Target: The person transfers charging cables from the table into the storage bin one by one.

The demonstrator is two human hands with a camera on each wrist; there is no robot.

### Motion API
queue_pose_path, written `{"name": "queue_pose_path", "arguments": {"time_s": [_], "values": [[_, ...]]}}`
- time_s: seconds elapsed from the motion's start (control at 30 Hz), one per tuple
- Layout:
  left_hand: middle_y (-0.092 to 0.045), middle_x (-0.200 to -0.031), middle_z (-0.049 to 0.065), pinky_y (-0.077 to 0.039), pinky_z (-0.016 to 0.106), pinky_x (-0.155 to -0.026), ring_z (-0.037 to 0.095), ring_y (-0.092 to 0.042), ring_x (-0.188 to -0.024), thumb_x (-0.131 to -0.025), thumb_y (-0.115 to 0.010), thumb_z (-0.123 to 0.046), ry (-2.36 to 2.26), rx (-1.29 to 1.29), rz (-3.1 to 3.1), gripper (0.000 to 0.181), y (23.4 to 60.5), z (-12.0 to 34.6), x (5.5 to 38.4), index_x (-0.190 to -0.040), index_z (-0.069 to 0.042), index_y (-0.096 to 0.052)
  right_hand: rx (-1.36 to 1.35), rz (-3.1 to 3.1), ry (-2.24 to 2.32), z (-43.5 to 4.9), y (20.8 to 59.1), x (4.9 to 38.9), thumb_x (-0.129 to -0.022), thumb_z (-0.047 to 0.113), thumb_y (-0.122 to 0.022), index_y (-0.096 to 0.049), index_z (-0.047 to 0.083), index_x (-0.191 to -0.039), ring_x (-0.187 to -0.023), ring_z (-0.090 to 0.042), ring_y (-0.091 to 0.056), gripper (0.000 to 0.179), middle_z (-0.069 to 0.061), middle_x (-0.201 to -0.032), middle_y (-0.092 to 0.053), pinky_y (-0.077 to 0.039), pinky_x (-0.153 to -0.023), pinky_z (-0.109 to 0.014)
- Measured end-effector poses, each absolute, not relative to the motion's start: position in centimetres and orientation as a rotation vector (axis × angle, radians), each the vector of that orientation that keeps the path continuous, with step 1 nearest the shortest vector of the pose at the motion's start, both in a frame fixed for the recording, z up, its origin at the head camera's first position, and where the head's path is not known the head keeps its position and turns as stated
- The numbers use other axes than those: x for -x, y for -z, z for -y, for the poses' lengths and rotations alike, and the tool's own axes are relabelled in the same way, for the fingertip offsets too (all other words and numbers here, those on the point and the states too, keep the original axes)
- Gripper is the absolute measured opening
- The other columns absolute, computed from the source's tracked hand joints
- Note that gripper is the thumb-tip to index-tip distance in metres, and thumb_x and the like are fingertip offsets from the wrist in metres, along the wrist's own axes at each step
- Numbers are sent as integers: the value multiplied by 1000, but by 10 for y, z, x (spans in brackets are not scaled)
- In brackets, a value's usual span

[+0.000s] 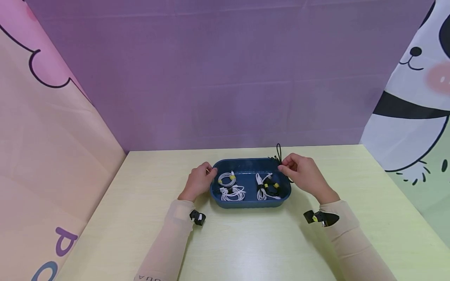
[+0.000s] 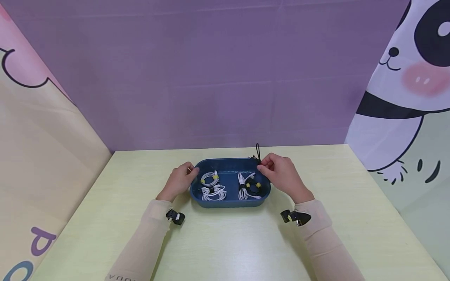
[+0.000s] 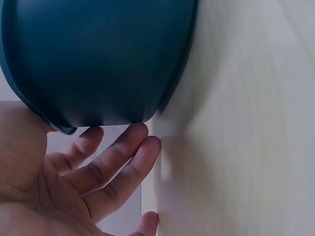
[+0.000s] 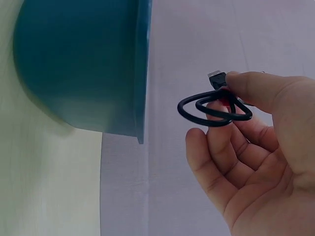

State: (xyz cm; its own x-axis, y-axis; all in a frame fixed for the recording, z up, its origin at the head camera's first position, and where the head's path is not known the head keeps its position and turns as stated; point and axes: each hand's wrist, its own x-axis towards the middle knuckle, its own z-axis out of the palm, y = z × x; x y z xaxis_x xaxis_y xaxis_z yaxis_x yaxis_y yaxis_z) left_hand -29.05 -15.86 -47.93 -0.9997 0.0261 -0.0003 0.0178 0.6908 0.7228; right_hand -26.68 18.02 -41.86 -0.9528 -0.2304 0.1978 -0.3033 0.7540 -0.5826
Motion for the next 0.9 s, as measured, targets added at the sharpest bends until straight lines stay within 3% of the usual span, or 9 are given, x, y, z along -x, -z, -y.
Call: {"name": "queue_pose_path", "arguments": {"time_s": [0.9], "values": [[-56,-75,4,-38,29,-59,20,-52,-67,-104,-56,-34,-1230,-56,-2877,27,482,160,293,-96,-9,-59,-505,2801,-1014,-162,432,265,-98,19,-69,-67,5,-103,-76,-17,-59,15,-5,-88,-70,-52,-69,-26]]}}
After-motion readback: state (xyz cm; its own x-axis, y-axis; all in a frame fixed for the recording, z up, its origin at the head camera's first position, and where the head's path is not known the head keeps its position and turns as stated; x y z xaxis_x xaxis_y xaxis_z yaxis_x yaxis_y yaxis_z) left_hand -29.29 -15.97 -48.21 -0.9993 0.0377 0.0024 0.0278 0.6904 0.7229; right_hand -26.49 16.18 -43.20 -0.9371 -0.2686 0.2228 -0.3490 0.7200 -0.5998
